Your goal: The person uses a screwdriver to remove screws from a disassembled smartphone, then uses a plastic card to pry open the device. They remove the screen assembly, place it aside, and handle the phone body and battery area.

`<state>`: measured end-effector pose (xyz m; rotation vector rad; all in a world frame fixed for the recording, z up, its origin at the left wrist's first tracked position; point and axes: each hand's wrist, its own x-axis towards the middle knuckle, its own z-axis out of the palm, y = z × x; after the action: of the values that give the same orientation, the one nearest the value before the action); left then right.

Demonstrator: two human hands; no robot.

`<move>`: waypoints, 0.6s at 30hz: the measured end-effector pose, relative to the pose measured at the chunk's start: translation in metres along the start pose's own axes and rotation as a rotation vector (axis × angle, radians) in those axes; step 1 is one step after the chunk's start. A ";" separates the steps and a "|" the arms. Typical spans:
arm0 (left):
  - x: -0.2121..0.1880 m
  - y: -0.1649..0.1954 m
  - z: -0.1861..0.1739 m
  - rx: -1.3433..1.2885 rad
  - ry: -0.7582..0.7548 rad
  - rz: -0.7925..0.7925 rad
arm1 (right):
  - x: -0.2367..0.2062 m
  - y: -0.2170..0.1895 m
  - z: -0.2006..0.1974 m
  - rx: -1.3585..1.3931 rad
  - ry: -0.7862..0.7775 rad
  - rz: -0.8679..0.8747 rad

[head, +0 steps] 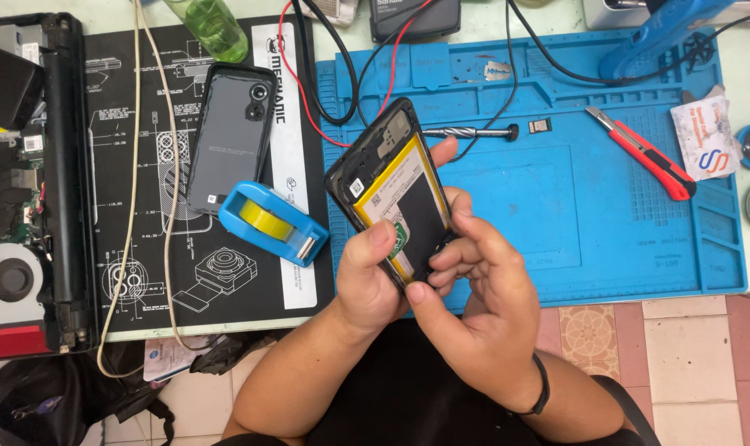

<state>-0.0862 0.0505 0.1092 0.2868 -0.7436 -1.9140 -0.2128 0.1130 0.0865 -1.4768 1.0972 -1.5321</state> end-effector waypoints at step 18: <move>-0.006 0.019 -0.018 0.033 0.053 -0.054 | 0.018 0.010 -0.074 0.477 0.021 0.426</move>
<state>-0.0607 0.0432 0.1055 0.3803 -0.7391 -1.9389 -0.2886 0.0989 0.0859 -0.8431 0.9018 -1.3792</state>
